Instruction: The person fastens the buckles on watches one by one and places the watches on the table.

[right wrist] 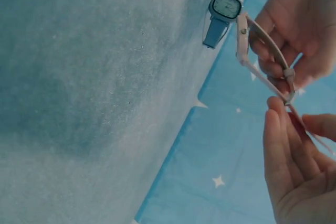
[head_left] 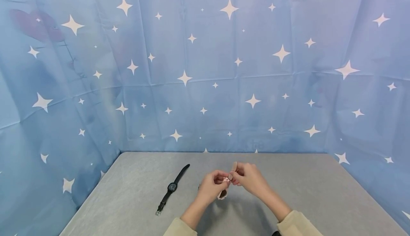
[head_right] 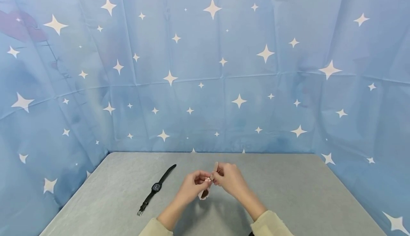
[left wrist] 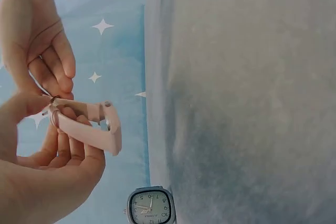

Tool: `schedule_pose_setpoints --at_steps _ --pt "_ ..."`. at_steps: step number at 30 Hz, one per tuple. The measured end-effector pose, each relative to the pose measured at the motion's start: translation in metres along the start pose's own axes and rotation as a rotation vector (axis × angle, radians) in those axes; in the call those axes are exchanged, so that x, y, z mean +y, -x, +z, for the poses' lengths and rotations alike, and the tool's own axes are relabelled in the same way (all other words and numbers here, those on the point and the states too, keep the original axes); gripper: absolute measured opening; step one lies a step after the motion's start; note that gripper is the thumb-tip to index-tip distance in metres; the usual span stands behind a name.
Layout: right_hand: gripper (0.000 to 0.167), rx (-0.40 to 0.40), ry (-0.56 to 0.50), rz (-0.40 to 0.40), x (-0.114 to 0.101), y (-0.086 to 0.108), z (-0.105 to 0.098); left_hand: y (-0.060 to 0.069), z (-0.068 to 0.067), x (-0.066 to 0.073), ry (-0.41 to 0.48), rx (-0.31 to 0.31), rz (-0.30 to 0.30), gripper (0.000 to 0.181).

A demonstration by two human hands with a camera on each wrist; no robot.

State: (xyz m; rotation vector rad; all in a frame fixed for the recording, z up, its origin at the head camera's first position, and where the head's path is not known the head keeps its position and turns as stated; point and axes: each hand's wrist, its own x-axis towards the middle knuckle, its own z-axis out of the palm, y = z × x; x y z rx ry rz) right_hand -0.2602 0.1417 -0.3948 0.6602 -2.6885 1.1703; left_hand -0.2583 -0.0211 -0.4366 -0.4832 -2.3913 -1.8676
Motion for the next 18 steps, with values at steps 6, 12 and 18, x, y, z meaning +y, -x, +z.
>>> schedule_pose_setpoints --at_steps 6,12,18 --pt "0.016 0.004 0.005 0.008 -0.0004 0.0005 0.0004 0.0038 -0.0021 0.0072 0.083 -0.015 -0.008 0.014" --pt "0.018 0.005 0.009 0.020 -0.0008 0.0012 0.0005 0.0007 -0.0017 0.0013 0.092 -0.014 -0.028 0.013" --pt "0.021 0.000 0.003 0.011 -0.0001 0.0010 0.0012 0.0005 -0.0021 0.0007 0.100 -0.008 -0.025 0.013"
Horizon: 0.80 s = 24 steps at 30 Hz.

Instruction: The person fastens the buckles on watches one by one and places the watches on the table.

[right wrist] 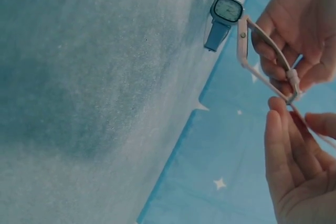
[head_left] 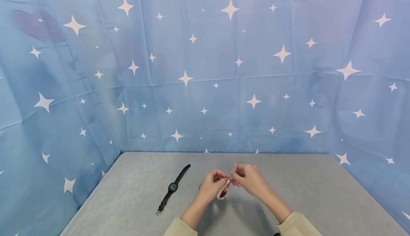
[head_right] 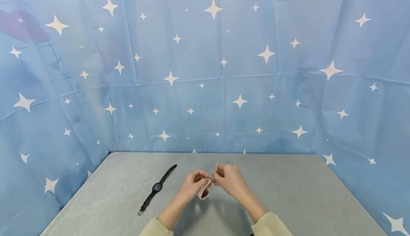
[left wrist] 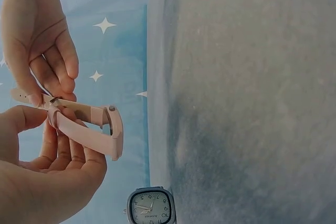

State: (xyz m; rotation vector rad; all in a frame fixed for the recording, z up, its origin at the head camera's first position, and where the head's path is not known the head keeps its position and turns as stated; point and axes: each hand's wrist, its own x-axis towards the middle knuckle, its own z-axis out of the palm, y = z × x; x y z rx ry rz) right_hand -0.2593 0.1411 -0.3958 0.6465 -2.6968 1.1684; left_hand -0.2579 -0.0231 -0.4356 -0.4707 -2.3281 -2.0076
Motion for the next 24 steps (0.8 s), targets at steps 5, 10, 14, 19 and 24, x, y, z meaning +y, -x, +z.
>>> schedule_pose_setpoints --at_steps 5,10,14,19,24 --pt "0.022 0.001 -0.004 -0.017 0.000 0.000 0.000 0.001 0.000 0.002 -0.005 0.002 0.008 0.013" --pt "0.020 -0.001 -0.008 -0.016 0.000 0.001 0.000 0.002 -0.001 0.002 -0.005 0.001 0.005 0.013" --pt "0.019 -0.004 -0.011 -0.012 -0.001 0.001 0.001 0.003 -0.002 0.004 -0.003 -0.001 0.006 0.012" --pt "0.019 -0.003 -0.012 -0.019 -0.001 0.001 0.001 0.010 -0.003 0.021 0.005 -0.003 0.019 0.011" --pt "0.015 -0.002 -0.006 -0.012 -0.001 0.000 0.001 0.012 -0.004 0.025 0.003 0.001 0.030 0.010"
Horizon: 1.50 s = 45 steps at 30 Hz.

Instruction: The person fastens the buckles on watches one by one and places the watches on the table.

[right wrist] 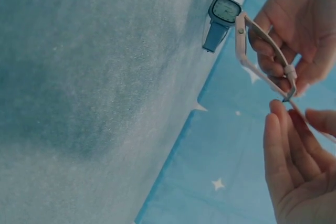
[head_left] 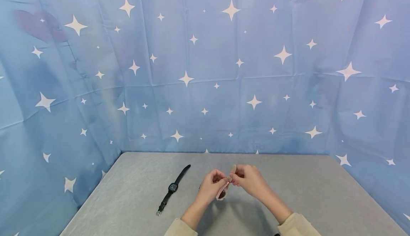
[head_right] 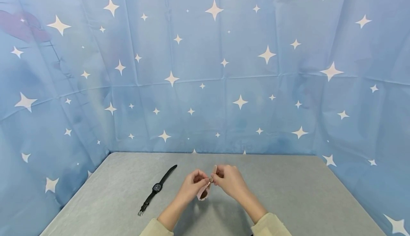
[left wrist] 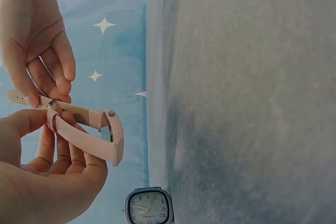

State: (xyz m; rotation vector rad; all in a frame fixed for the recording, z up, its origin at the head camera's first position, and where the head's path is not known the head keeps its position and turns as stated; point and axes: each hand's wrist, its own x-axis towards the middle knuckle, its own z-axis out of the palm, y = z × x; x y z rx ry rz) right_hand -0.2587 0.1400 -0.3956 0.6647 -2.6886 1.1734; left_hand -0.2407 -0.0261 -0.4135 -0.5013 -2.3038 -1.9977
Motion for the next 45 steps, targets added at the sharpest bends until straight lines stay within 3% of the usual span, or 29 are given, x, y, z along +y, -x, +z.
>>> schedule_pose_setpoints --at_steps 6,11,23,27,30,33,45 --pt "0.014 0.028 0.027 -0.011 0.000 0.000 0.000 -0.007 0.001 -0.020 -0.014 0.016 -0.024 0.009" --pt "0.011 0.023 0.027 -0.012 -0.002 0.000 0.000 -0.008 0.001 -0.026 -0.017 0.017 -0.067 0.012" --pt "0.006 0.005 0.050 -0.035 -0.006 0.000 0.000 -0.009 -0.001 -0.027 0.040 0.023 -0.062 0.019" --pt "0.007 -0.013 -0.062 -0.001 -0.002 -0.001 0.000 -0.004 -0.003 -0.012 0.043 0.035 -0.059 0.017" --pt "0.011 -0.012 -0.210 0.058 0.001 -0.001 0.000 -0.004 -0.002 -0.010 0.000 0.044 -0.054 0.014" --pt "0.012 -0.002 -0.304 0.099 0.003 -0.001 -0.001 -0.010 0.000 -0.022 -0.058 0.044 -0.043 0.016" --pt "0.015 -0.029 -0.268 0.086 0.002 0.001 -0.002 -0.010 0.000 -0.015 -0.310 0.049 0.065 0.008"
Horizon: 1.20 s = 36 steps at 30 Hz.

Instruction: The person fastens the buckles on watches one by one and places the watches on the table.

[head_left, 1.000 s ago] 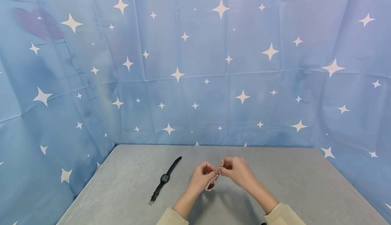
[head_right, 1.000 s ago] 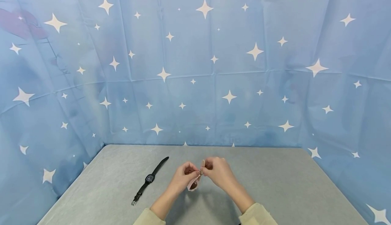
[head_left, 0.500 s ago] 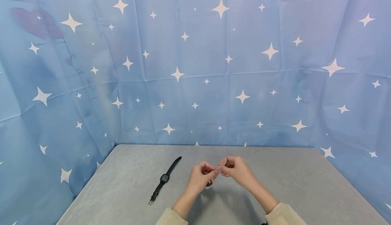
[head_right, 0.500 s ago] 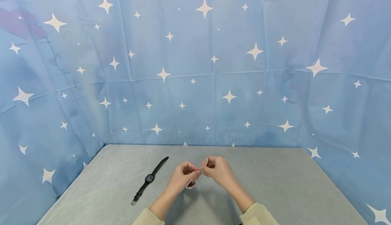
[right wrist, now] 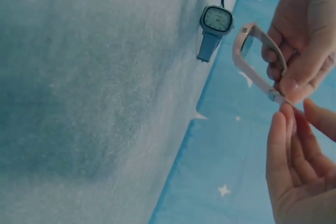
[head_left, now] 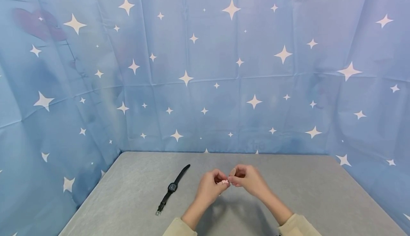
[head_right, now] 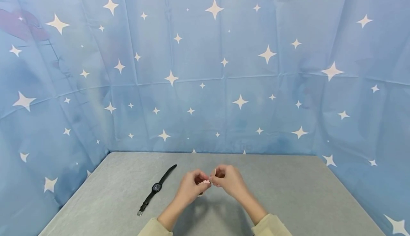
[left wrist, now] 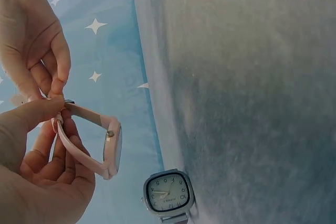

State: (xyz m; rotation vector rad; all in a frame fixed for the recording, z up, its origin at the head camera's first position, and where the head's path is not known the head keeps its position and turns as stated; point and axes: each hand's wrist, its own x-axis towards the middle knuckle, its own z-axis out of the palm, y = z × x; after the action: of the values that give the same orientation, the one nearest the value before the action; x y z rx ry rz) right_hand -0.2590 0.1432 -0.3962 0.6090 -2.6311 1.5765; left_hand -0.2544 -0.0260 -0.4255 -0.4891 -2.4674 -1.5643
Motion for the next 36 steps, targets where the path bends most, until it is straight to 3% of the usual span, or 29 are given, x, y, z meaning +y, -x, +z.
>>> schedule_pose_setpoints --at_steps 6,9,20,24,30,36 --pt "0.013 0.030 -0.121 0.040 0.0003 -0.0031 -0.0026 -0.0002 -0.0024 -0.0013 -0.052 0.016 0.082 0.007" --pt "0.013 0.030 -0.134 0.044 -0.0001 -0.0036 -0.0040 -0.0001 -0.0020 -0.0012 -0.063 0.018 0.106 0.006" --pt "0.019 0.045 -0.167 0.067 0.0005 -0.0015 -0.0063 -0.0008 0.0005 -0.0007 -0.059 0.037 0.115 0.007" --pt "0.019 0.047 -0.159 0.067 -0.0001 -0.0010 -0.0056 -0.0011 0.0000 -0.0004 -0.089 0.043 0.138 0.008" --pt "0.020 0.027 -0.115 0.048 -0.0007 0.0006 -0.0041 -0.0017 -0.0015 0.0008 -0.206 0.047 0.185 0.007" --pt "0.015 -0.001 -0.093 0.038 -0.0032 0.0015 -0.0052 -0.0006 -0.0028 0.0048 -0.229 0.050 0.171 0.013"
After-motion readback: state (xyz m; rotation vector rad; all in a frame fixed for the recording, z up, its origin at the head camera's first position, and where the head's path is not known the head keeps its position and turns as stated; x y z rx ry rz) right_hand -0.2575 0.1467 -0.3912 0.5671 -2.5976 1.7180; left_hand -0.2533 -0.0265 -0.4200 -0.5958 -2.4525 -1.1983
